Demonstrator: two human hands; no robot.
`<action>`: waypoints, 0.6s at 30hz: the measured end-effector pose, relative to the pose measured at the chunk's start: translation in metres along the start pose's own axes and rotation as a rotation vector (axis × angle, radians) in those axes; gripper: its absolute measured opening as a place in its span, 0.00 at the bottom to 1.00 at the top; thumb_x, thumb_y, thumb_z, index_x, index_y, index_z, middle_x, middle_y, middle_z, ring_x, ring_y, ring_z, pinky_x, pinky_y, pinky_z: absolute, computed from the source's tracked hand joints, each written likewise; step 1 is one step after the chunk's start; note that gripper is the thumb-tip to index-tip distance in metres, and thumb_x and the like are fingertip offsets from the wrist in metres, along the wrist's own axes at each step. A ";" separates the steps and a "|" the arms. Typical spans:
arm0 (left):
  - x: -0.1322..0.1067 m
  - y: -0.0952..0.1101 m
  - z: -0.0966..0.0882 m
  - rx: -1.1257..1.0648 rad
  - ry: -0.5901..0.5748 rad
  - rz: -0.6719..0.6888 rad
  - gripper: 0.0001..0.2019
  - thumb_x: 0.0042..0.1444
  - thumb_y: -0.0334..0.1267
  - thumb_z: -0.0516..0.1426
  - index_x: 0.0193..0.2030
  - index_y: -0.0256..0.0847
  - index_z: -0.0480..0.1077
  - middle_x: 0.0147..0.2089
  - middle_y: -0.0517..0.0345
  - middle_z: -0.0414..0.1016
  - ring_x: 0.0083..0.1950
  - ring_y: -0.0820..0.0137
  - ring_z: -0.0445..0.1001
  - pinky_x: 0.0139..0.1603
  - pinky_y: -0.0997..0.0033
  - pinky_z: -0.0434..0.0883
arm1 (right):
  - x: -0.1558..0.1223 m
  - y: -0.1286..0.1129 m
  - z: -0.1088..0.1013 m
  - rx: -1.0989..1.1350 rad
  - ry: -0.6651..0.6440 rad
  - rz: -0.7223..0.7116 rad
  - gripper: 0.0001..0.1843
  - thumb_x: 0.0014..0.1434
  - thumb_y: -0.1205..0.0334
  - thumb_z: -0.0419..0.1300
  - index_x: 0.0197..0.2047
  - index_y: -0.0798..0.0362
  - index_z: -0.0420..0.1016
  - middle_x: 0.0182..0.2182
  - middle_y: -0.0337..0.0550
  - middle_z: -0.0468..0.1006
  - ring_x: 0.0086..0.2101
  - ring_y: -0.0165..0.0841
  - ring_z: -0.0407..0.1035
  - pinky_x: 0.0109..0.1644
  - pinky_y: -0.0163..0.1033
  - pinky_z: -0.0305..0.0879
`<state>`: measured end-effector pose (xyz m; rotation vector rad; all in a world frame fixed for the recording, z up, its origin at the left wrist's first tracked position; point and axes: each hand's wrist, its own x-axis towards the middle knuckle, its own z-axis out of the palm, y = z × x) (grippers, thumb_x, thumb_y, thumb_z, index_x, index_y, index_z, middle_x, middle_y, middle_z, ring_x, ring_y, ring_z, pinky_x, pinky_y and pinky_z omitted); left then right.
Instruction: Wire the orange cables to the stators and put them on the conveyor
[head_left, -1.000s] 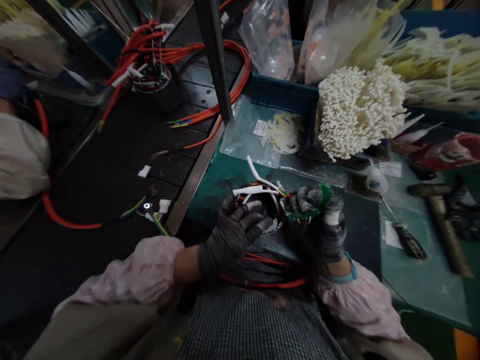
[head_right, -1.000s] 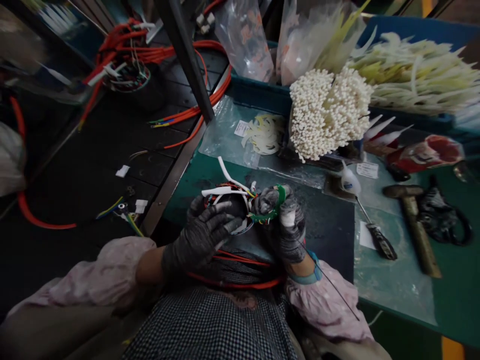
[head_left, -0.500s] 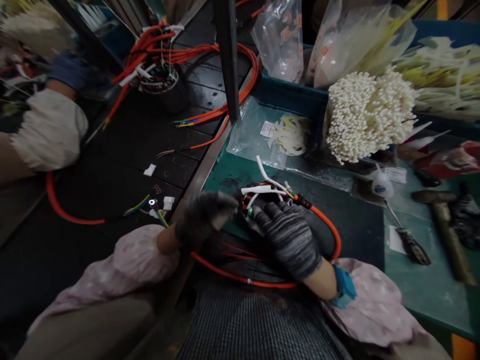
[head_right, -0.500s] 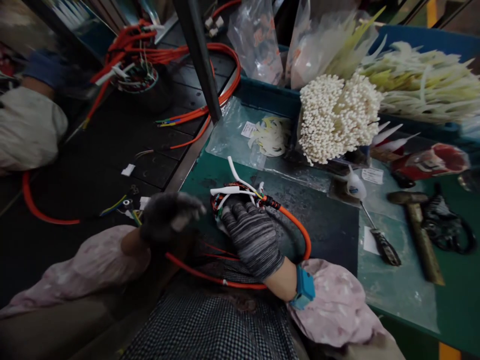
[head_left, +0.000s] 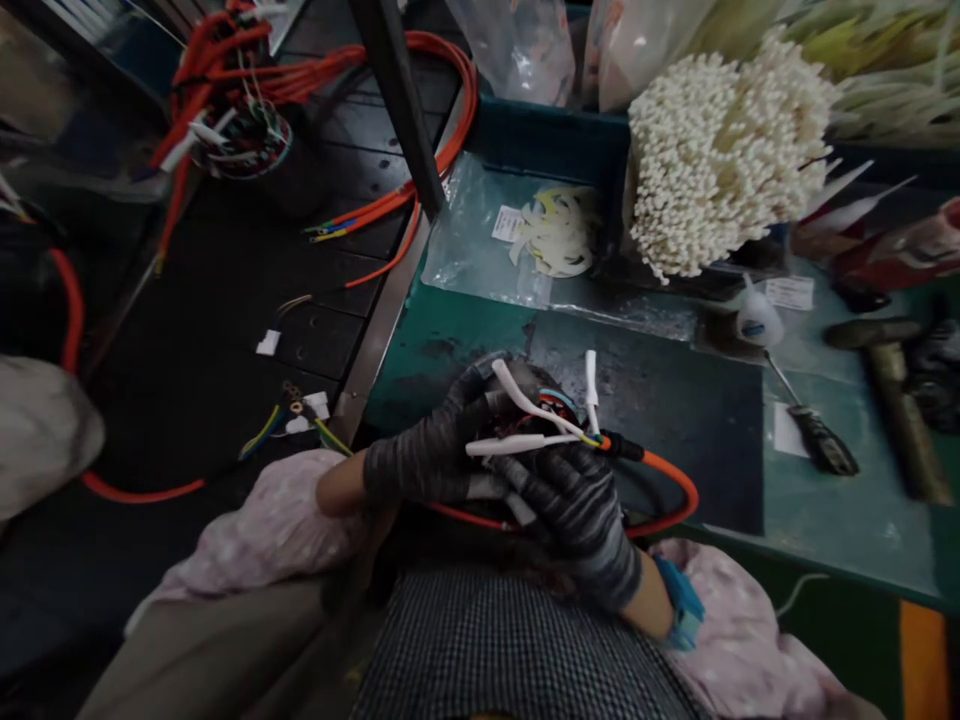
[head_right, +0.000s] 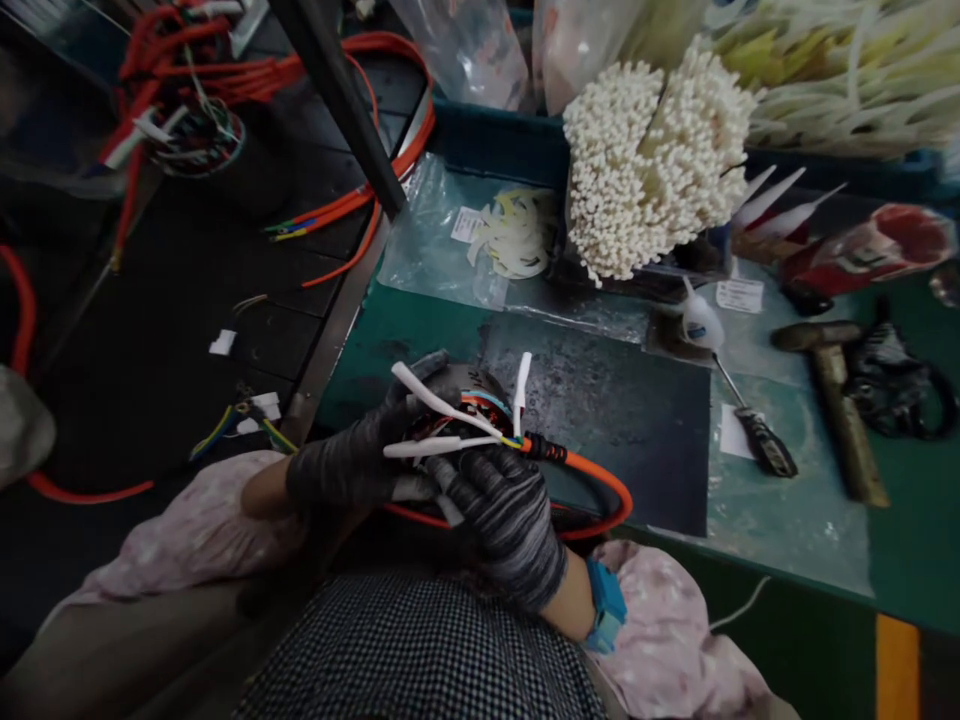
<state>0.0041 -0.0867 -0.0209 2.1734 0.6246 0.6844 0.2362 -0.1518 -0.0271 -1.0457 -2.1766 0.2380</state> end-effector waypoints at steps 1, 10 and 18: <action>-0.001 0.003 0.001 0.008 0.011 0.002 0.52 0.68 0.41 0.67 0.85 0.56 0.34 0.79 0.44 0.62 0.83 0.47 0.56 0.86 0.33 0.43 | -0.001 -0.001 0.002 -0.005 -0.001 0.012 0.16 0.74 0.64 0.56 0.52 0.51 0.86 0.38 0.47 0.87 0.41 0.39 0.79 0.45 0.45 0.80; -0.012 0.007 0.021 -0.164 0.176 -0.151 0.41 0.70 0.41 0.62 0.84 0.58 0.48 0.86 0.50 0.45 0.86 0.44 0.44 0.83 0.34 0.55 | -0.010 -0.003 -0.002 -0.127 0.015 -0.088 0.18 0.73 0.72 0.55 0.48 0.48 0.87 0.38 0.42 0.87 0.41 0.35 0.79 0.44 0.38 0.81; 0.007 0.020 0.043 0.194 0.283 -0.005 0.35 0.75 0.40 0.50 0.85 0.51 0.43 0.82 0.47 0.54 0.85 0.49 0.47 0.86 0.38 0.47 | -0.034 0.002 -0.027 -0.343 0.012 0.191 0.23 0.69 0.66 0.66 0.62 0.32 0.79 0.60 0.39 0.82 0.67 0.46 0.67 0.72 0.58 0.67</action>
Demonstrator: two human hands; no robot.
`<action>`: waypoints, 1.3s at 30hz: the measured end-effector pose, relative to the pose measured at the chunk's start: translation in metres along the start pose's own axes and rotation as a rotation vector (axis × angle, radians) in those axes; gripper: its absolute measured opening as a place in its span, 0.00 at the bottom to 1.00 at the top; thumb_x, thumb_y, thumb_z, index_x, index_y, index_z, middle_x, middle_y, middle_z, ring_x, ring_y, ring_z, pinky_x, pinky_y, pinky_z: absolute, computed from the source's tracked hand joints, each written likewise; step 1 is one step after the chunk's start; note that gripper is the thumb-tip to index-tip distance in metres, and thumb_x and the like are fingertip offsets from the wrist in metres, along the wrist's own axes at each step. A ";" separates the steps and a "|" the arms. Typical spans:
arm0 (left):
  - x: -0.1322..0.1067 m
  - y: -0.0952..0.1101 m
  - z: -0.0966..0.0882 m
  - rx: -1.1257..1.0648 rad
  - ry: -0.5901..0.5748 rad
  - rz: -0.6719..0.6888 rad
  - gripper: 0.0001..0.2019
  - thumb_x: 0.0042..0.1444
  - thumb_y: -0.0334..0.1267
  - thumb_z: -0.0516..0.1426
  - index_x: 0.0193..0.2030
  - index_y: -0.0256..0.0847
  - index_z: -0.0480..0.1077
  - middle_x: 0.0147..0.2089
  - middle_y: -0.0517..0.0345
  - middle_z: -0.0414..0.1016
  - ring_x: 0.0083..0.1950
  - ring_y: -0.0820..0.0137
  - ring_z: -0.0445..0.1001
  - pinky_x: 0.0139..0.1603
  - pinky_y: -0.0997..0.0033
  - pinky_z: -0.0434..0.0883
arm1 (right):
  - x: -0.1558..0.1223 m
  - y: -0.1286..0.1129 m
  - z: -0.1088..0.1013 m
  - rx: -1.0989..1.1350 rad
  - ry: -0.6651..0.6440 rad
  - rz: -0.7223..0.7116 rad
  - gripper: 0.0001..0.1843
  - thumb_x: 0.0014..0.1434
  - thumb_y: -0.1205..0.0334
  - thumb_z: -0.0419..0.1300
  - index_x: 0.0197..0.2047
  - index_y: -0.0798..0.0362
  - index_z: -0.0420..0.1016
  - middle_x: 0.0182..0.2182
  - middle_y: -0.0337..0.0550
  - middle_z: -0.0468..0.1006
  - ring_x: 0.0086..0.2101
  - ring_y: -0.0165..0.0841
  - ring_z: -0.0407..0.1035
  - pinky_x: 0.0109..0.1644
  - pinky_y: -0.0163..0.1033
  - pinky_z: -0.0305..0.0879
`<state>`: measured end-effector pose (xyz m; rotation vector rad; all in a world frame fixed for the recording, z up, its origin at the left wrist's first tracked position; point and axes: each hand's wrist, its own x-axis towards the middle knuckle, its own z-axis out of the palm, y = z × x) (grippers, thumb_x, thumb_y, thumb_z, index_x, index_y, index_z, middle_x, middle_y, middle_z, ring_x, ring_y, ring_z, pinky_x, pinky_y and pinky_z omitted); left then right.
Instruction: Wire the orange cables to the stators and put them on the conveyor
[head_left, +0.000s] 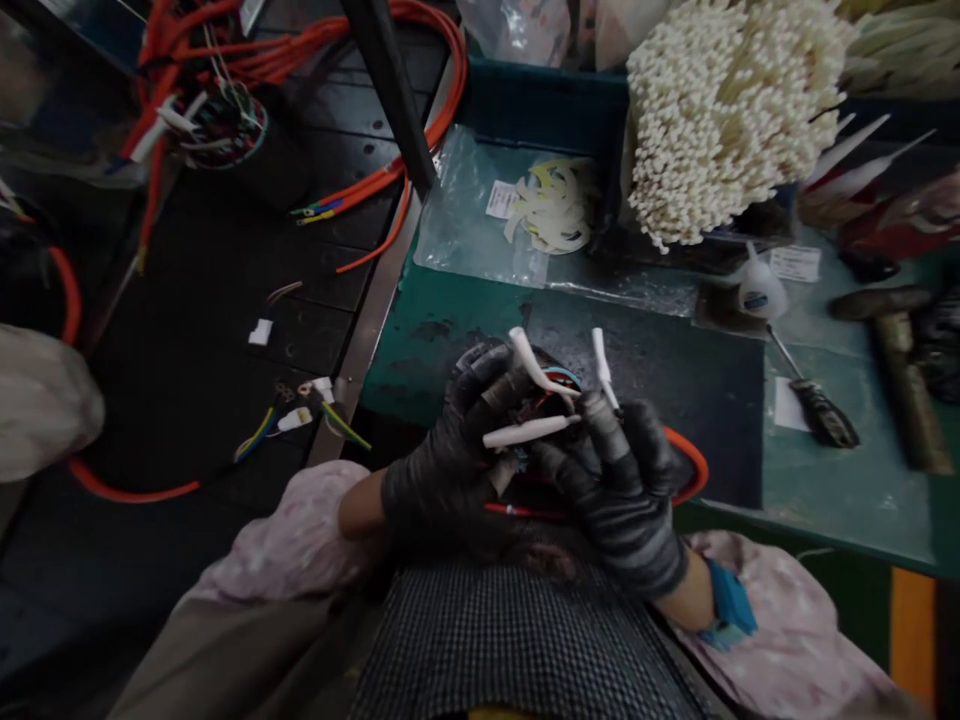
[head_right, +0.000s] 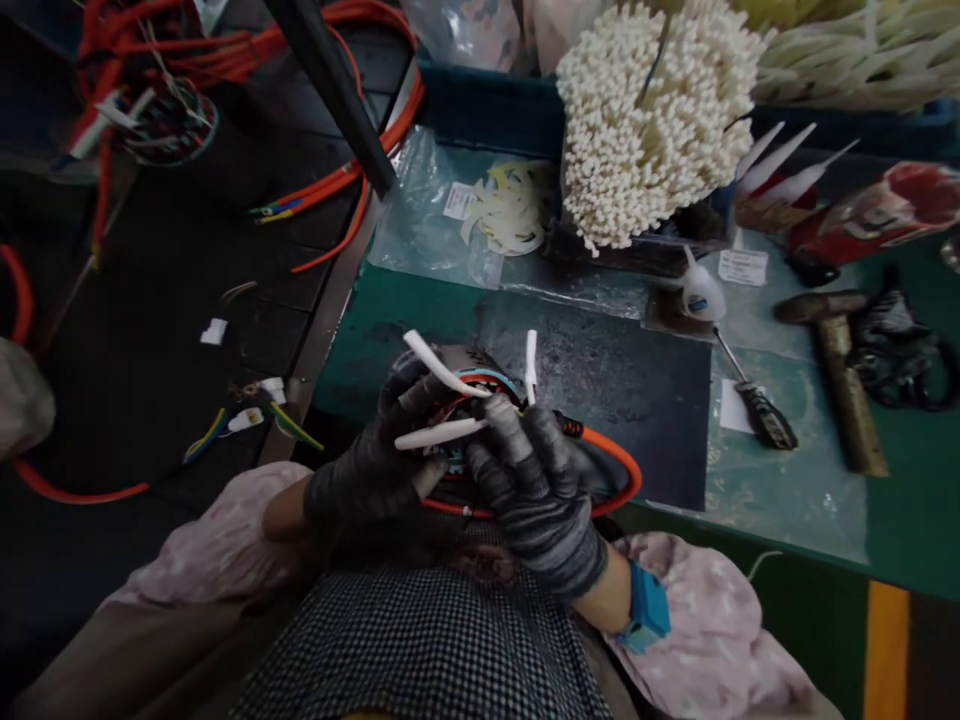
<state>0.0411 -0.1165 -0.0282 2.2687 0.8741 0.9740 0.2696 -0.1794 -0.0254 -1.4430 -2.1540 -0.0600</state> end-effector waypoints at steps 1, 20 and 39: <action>0.002 0.001 0.001 0.022 0.014 0.000 0.34 0.75 0.43 0.49 0.85 0.50 0.43 0.82 0.45 0.53 0.85 0.48 0.48 0.85 0.36 0.47 | 0.000 0.001 0.002 -0.016 -0.019 0.059 0.24 0.69 0.61 0.68 0.64 0.30 0.77 0.62 0.40 0.81 0.69 0.50 0.65 0.73 0.63 0.64; -0.003 0.003 0.003 0.097 -0.064 0.095 0.40 0.71 0.35 0.50 0.85 0.40 0.35 0.76 0.41 0.66 0.86 0.52 0.45 0.85 0.34 0.43 | 0.024 0.030 0.013 0.333 -0.119 0.132 0.28 0.76 0.46 0.57 0.76 0.37 0.63 0.65 0.47 0.75 0.64 0.49 0.70 0.67 0.61 0.70; 0.003 0.008 0.000 0.055 -0.049 0.093 0.39 0.69 0.34 0.53 0.84 0.42 0.41 0.74 0.41 0.69 0.83 0.51 0.54 0.85 0.34 0.45 | 0.006 0.027 0.016 0.286 -0.104 0.203 0.33 0.74 0.45 0.60 0.78 0.38 0.59 0.62 0.48 0.77 0.59 0.47 0.73 0.62 0.56 0.73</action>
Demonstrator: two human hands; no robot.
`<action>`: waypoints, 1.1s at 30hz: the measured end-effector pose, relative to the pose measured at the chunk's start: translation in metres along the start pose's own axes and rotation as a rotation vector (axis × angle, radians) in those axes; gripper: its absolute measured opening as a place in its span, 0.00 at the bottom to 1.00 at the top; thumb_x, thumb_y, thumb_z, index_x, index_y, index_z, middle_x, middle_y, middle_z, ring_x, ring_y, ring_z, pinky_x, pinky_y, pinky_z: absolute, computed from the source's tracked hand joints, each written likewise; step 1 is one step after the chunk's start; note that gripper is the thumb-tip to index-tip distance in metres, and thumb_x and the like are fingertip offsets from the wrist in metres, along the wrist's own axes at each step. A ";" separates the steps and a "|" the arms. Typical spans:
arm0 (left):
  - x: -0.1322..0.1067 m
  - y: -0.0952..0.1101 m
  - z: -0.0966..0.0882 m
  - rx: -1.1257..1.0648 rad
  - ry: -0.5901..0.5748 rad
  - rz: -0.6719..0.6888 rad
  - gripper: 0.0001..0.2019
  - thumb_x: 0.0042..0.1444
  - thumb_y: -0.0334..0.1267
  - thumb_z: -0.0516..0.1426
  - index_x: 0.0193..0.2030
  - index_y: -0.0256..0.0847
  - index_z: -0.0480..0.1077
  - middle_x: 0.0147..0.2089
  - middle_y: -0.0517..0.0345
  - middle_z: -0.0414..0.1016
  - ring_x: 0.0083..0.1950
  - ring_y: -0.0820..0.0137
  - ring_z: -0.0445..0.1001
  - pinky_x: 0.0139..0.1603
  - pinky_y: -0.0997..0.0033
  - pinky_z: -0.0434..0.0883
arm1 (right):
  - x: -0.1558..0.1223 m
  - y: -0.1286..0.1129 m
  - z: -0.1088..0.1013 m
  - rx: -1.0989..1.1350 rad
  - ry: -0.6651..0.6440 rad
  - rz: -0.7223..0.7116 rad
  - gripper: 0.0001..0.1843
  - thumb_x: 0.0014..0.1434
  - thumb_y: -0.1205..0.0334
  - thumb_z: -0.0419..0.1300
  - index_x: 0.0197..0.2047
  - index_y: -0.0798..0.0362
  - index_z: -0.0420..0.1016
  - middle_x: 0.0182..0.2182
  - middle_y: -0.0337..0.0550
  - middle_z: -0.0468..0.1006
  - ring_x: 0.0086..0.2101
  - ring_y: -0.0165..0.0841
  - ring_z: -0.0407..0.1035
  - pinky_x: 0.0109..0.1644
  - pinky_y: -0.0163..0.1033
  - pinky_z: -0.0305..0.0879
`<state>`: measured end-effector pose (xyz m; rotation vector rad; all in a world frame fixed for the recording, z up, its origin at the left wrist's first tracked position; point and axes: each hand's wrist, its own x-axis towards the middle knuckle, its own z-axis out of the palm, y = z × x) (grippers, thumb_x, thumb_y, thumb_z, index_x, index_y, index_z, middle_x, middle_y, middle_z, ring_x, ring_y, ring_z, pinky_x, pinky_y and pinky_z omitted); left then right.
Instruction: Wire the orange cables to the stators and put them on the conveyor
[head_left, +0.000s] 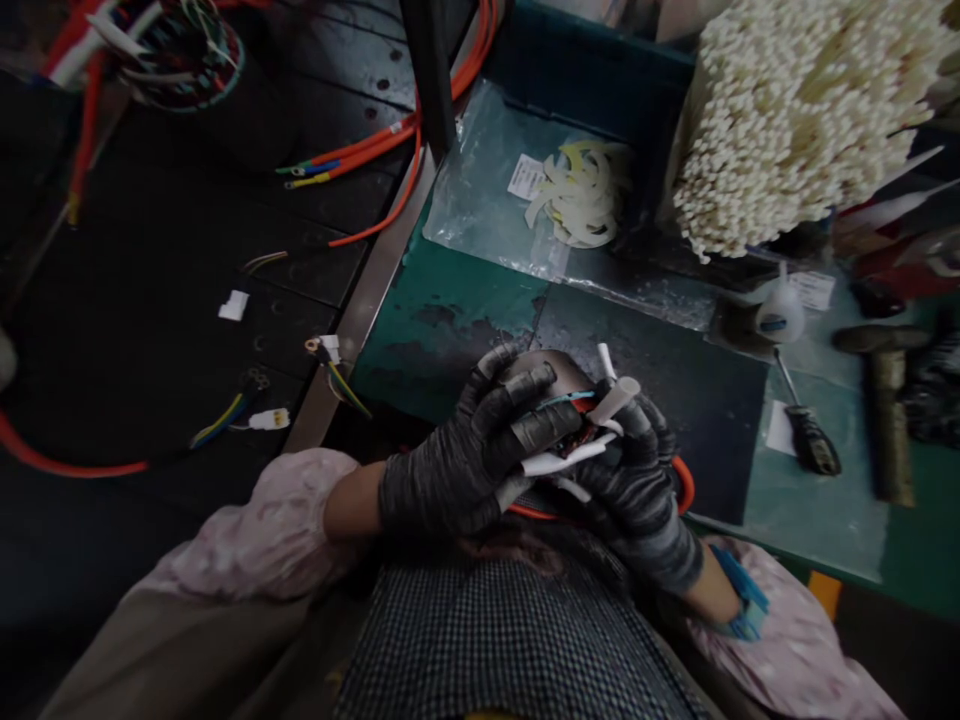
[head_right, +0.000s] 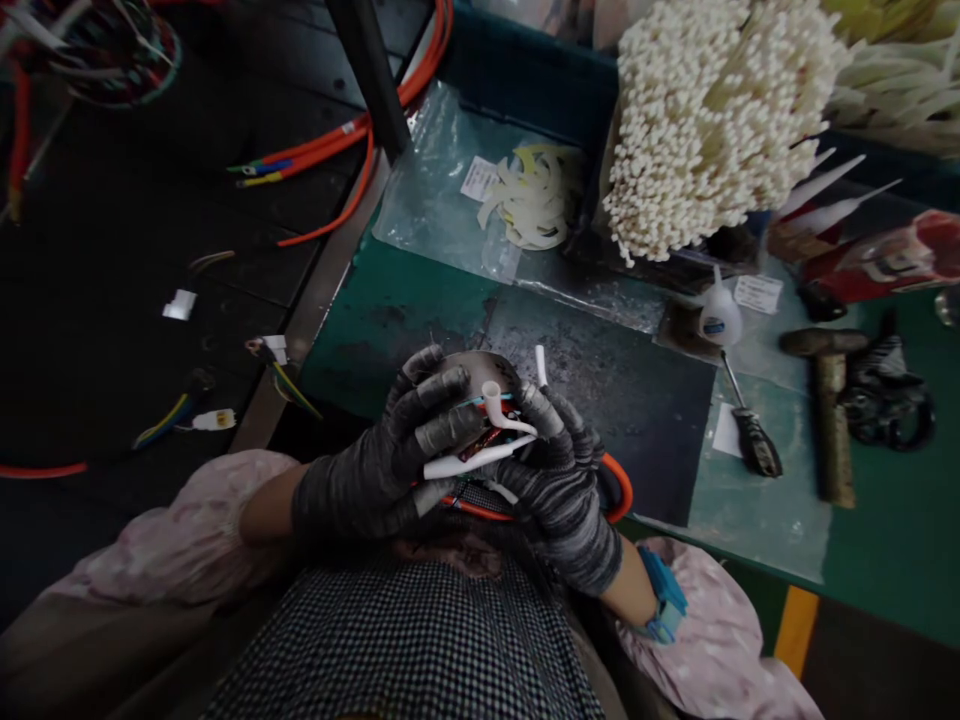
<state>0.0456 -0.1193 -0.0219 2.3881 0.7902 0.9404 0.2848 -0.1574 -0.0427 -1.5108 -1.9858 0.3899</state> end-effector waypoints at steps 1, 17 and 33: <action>0.001 0.001 0.000 0.003 -0.007 -0.014 0.39 0.69 0.34 0.53 0.83 0.43 0.42 0.74 0.42 0.69 0.83 0.51 0.56 0.85 0.33 0.46 | -0.001 0.001 0.001 -0.015 -0.007 0.004 0.34 0.74 0.46 0.61 0.78 0.38 0.59 0.62 0.49 0.77 0.59 0.48 0.73 0.63 0.56 0.72; -0.004 0.010 0.027 0.053 0.175 -0.204 0.31 0.68 0.42 0.65 0.74 0.50 0.61 0.81 0.44 0.48 0.83 0.42 0.48 0.82 0.31 0.57 | -0.001 -0.006 0.005 -0.140 0.151 -0.009 0.34 0.75 0.40 0.56 0.78 0.41 0.58 0.58 0.55 0.78 0.54 0.50 0.77 0.55 0.56 0.78; 0.006 0.014 0.018 0.084 0.150 -0.154 0.29 0.72 0.43 0.60 0.76 0.45 0.59 0.78 0.36 0.56 0.82 0.44 0.53 0.80 0.31 0.59 | -0.007 0.005 0.001 0.197 0.073 0.113 0.35 0.69 0.38 0.65 0.74 0.31 0.64 0.64 0.48 0.74 0.63 0.56 0.70 0.64 0.71 0.71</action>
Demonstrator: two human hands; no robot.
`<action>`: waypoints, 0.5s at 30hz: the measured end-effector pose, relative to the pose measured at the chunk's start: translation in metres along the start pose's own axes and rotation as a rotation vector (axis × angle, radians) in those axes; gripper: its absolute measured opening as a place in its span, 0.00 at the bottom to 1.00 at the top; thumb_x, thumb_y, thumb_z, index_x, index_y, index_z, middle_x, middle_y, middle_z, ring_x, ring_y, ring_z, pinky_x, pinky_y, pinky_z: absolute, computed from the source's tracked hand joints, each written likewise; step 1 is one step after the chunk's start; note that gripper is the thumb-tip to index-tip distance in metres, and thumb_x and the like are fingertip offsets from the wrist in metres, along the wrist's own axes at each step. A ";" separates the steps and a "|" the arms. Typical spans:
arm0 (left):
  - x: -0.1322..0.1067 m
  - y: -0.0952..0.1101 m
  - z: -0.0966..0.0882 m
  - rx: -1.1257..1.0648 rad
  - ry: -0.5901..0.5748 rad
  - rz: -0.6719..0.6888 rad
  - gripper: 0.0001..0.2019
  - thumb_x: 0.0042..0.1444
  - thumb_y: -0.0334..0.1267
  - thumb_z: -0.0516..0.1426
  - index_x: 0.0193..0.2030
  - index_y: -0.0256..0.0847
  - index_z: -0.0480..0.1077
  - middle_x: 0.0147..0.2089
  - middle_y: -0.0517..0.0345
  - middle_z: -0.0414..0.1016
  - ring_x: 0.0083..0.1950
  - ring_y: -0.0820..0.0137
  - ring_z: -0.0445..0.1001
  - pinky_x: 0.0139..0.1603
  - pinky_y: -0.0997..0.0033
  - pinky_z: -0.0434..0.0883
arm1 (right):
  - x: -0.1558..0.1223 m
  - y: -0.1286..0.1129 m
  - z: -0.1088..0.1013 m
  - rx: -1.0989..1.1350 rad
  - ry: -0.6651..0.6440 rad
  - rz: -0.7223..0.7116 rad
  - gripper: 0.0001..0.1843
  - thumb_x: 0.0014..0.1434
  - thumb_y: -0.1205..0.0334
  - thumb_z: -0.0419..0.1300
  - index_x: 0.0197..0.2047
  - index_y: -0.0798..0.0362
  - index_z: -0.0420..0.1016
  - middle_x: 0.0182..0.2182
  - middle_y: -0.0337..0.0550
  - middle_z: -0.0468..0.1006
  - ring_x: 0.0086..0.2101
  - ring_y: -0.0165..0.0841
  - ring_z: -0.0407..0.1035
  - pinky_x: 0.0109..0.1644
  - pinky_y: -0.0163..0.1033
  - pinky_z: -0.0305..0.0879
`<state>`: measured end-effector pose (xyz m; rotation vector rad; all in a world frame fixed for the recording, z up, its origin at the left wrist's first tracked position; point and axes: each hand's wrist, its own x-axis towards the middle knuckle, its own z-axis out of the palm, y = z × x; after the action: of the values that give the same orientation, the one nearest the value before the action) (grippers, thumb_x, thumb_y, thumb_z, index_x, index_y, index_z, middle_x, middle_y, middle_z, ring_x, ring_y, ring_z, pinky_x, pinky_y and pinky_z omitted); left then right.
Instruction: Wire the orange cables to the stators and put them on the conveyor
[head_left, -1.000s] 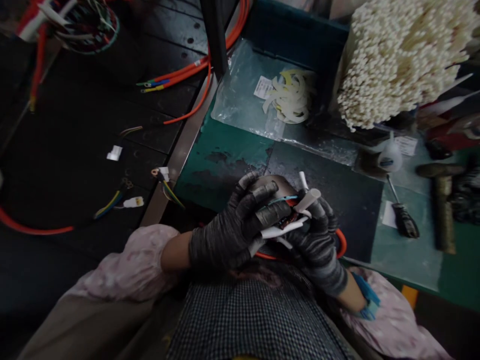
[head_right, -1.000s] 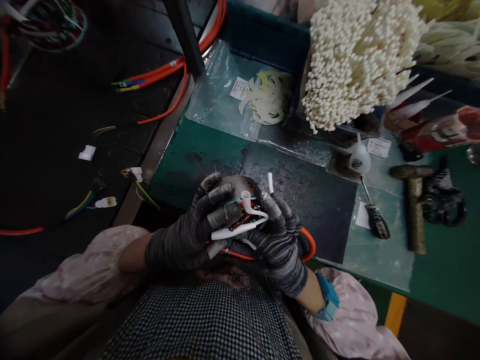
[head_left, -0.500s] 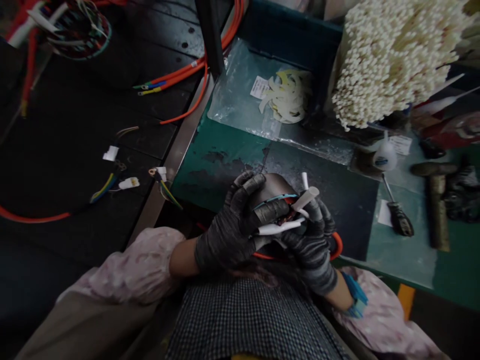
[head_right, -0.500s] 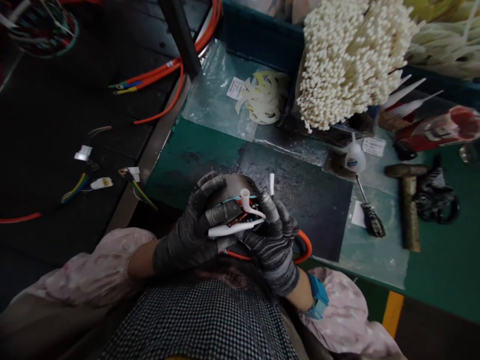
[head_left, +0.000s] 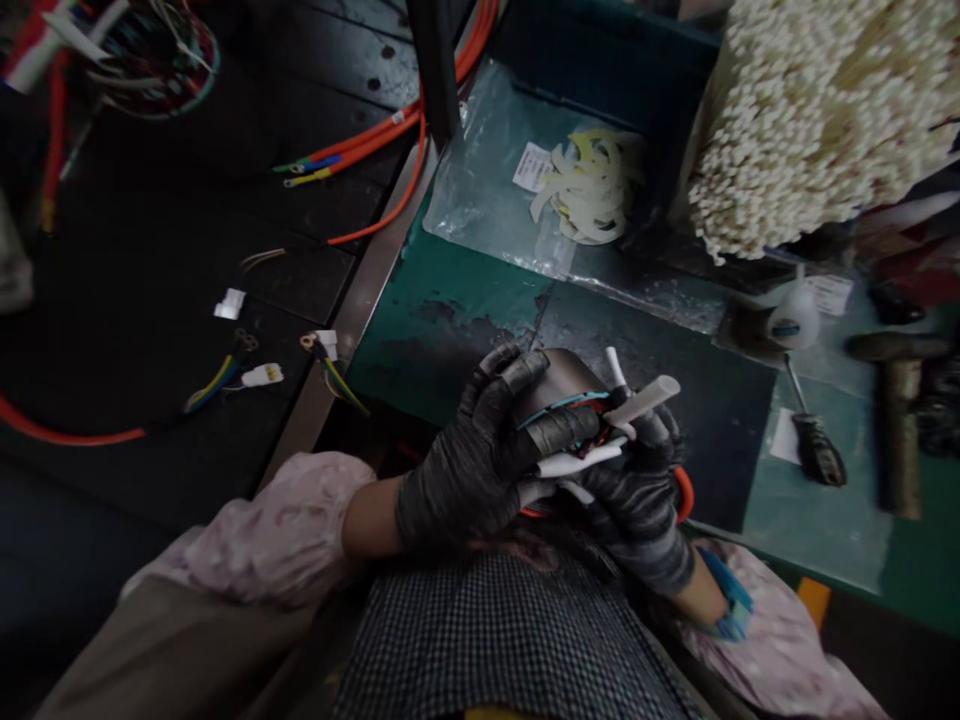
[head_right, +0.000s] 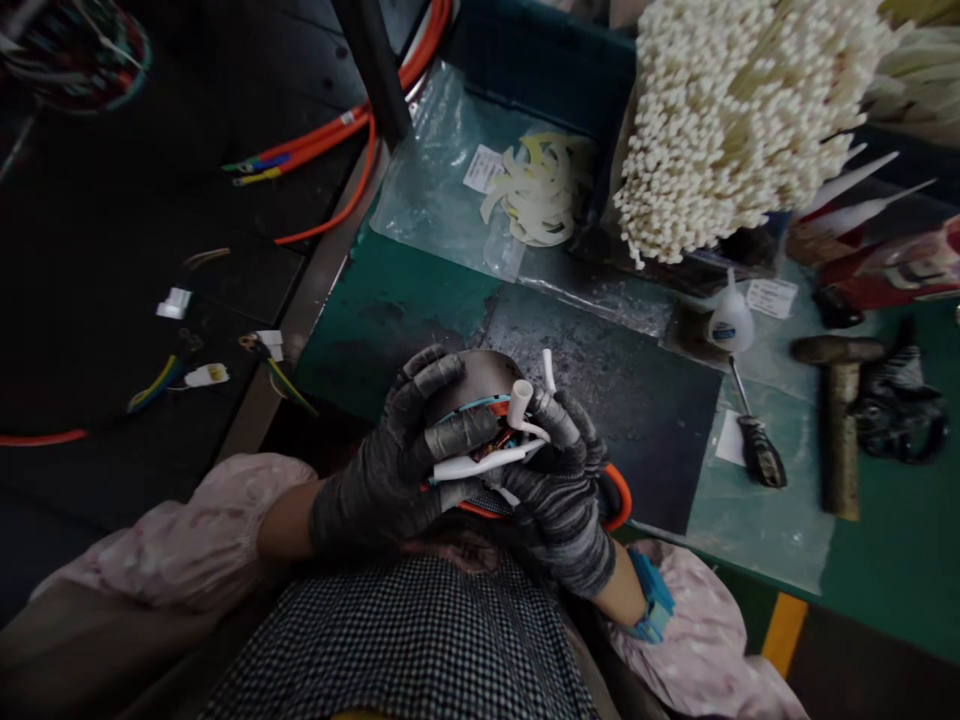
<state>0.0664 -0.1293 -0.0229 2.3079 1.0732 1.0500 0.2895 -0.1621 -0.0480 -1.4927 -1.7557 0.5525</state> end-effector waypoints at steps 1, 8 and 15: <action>0.001 0.000 0.000 0.005 0.010 0.004 0.27 0.72 0.42 0.60 0.74 0.44 0.60 0.77 0.36 0.57 0.82 0.45 0.54 0.80 0.31 0.59 | 0.001 0.000 0.001 -0.001 0.005 0.005 0.34 0.69 0.38 0.65 0.74 0.32 0.65 0.64 0.48 0.75 0.63 0.56 0.70 0.64 0.71 0.70; 0.003 0.002 0.000 0.018 0.012 -0.023 0.25 0.70 0.38 0.61 0.71 0.43 0.63 0.77 0.37 0.57 0.82 0.47 0.54 0.81 0.34 0.60 | 0.003 -0.008 0.002 -0.177 0.028 -0.061 0.31 0.74 0.45 0.57 0.76 0.34 0.60 0.61 0.50 0.75 0.61 0.53 0.71 0.63 0.65 0.72; 0.001 0.001 0.002 0.000 0.019 -0.044 0.26 0.69 0.39 0.62 0.71 0.45 0.63 0.78 0.37 0.55 0.82 0.44 0.54 0.80 0.31 0.60 | 0.001 -0.008 0.004 -0.159 0.015 -0.018 0.33 0.72 0.39 0.59 0.75 0.37 0.62 0.64 0.51 0.72 0.61 0.53 0.70 0.62 0.65 0.71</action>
<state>0.0693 -0.1291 -0.0229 2.2684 1.1255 1.0566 0.2811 -0.1618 -0.0447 -1.5834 -1.8352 0.3991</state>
